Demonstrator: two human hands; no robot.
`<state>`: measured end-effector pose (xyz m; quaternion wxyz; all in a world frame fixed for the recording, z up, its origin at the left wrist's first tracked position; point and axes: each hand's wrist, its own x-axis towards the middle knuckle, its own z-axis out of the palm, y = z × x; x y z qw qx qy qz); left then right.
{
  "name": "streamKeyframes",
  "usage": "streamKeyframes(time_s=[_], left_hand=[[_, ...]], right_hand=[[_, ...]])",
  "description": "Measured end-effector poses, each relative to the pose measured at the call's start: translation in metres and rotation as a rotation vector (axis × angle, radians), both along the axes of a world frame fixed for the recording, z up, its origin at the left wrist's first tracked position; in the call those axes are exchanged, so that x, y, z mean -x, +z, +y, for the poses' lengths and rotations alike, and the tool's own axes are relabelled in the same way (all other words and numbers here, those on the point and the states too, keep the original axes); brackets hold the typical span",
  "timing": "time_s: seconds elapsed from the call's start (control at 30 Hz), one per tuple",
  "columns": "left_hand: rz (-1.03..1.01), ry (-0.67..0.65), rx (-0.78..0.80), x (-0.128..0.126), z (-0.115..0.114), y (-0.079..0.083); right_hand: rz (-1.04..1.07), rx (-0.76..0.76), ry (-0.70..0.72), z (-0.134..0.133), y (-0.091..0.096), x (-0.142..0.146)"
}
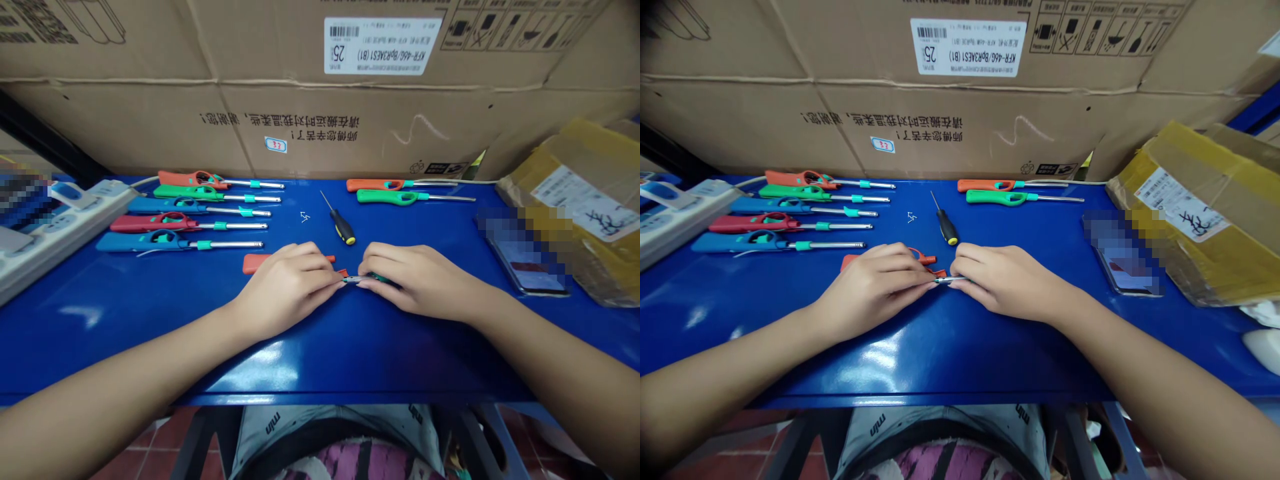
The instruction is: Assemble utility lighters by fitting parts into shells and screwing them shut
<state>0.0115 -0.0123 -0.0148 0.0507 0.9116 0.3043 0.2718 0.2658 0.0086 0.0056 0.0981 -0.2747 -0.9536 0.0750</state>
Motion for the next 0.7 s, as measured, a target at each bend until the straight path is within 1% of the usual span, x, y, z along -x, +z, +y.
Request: streamKeyframes(time_s=[0.13,0.23,0.4,0.5,0.7], left_hand=[[-0.015,0.014,0.038,0.000,0.001,0.001],[0.004,0.034,0.071,0.002,0.002,0.006],[0.041,0.073,0.080,0.005,0.005,0.013],[0.051,0.060,0.086,0.005,0.004,0.012],[0.043,0.004,0.046,0.000,0.002,0.004]], right_hand=[[-0.004,-0.024,-0.022,0.000,-0.001,0.001],[-0.005,-0.019,-0.033,0.001,-0.001,0.000],[0.020,-0.024,-0.053,0.001,0.000,-0.002],[0.029,-0.038,-0.050,0.000,0.000,-0.002],[-0.002,-0.046,-0.023,-0.002,0.001,0.001]])
